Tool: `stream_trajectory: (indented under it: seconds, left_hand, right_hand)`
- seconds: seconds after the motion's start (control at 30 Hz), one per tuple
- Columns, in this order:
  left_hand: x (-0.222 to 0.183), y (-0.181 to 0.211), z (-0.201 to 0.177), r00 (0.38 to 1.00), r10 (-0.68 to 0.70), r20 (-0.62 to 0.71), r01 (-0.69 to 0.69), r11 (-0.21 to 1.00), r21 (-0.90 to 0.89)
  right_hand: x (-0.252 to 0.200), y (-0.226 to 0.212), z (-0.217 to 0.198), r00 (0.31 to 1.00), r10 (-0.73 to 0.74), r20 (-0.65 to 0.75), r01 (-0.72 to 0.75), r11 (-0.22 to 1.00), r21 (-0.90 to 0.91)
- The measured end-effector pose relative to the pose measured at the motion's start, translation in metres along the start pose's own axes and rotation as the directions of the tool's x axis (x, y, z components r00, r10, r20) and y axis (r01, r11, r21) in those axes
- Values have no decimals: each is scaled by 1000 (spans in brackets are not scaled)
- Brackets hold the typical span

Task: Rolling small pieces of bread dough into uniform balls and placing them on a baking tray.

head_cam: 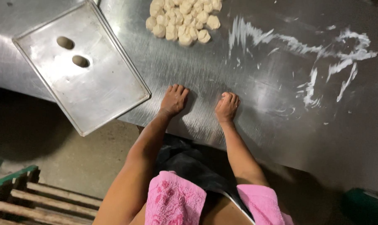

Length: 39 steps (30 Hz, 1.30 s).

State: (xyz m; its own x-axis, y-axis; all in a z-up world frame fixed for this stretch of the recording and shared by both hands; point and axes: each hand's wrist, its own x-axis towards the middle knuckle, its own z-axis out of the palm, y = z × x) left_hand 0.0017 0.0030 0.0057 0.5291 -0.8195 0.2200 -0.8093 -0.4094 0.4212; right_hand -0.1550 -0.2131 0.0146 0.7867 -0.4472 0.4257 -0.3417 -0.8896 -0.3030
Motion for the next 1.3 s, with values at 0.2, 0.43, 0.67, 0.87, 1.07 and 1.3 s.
stream_trajectory:
  seconds: [0.2, 0.43, 0.67, 0.87, 1.07, 1.3]
  left_hand:
    - [-2, -1, 6, 1000, 13, -18, -12, 999, 37]
    - [-2, -3, 9, 1000, 15, -4, -15, 1000, 27]
    - [-2, -3, 9, 1000, 18, -18, -17, 999, 37]
    - [-1, -1, 5, 1000, 12, -19, -11, 999, 46]
    - [-1, -2, 7, 1000, 9, -17, -8, 999, 51]
    - [4, -1, 2, 997, -29, 78, 26, 999, 39]
  right_hand:
    - [0, 1, 0, 1000, 12, 19, -13, 1000, 12]
    - [-1, 1, 1, 1000, 12, 6, -12, 1000, 10]
    - [-1, 0, 0, 1000, 13, 24, -13, 1000, 5]
    - [0, -2, -2, 1000, -6, 28, 6, 1000, -1]
    - [-1, 1, -1, 999, 3, 39, -3, 1000, 6]
    - [18, 18, -10, 980, -104, 171, 112, 993, -38]
